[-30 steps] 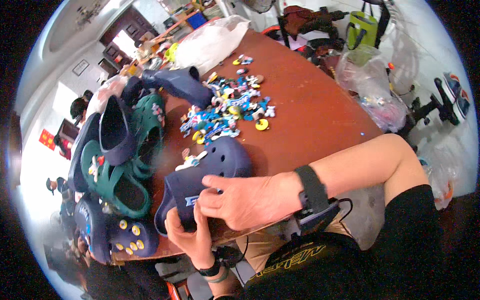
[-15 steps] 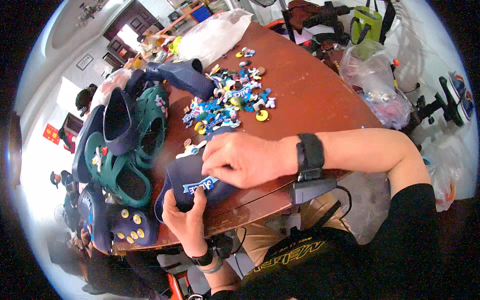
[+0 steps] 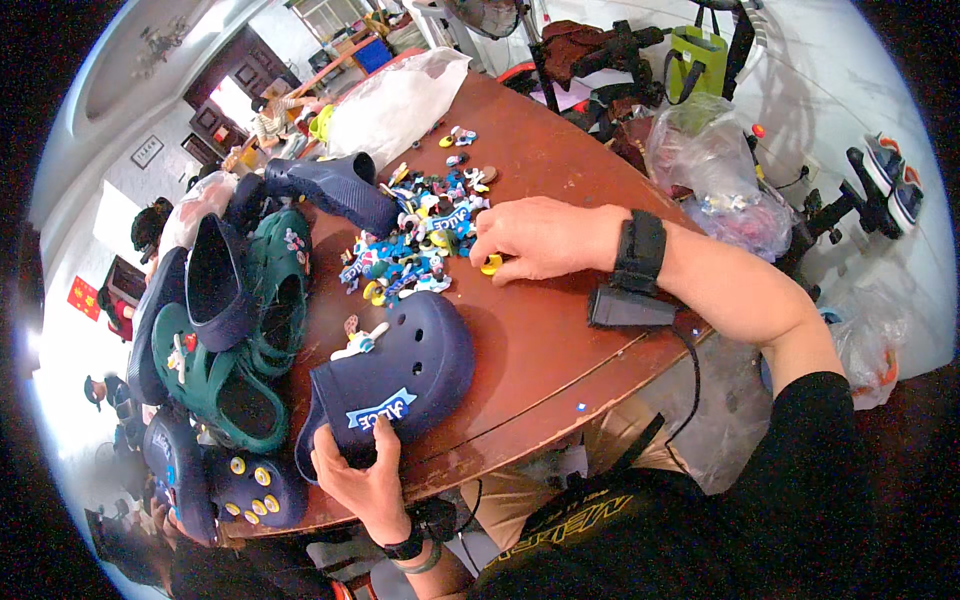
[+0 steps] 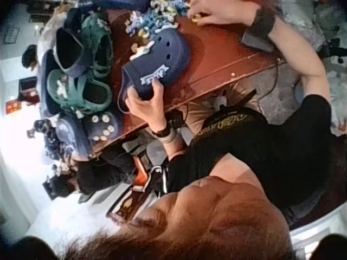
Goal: Attaching decorative charms or jibbitz to foam clogs.
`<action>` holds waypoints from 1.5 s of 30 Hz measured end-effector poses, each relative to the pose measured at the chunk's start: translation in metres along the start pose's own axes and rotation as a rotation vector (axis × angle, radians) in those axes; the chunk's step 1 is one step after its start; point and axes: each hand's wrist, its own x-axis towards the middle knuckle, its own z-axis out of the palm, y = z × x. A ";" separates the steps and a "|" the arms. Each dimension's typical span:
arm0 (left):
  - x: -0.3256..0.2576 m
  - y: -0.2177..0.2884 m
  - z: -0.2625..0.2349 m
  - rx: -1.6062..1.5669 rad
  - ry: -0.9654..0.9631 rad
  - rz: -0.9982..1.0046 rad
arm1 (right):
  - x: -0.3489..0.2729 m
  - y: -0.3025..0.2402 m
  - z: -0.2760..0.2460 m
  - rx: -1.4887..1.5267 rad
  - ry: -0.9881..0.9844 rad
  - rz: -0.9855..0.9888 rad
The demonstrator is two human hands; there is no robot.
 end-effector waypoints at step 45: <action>0.008 0.005 -0.006 -0.021 -0.051 0.016 | 0.050 -0.076 0.045 0.629 0.241 0.314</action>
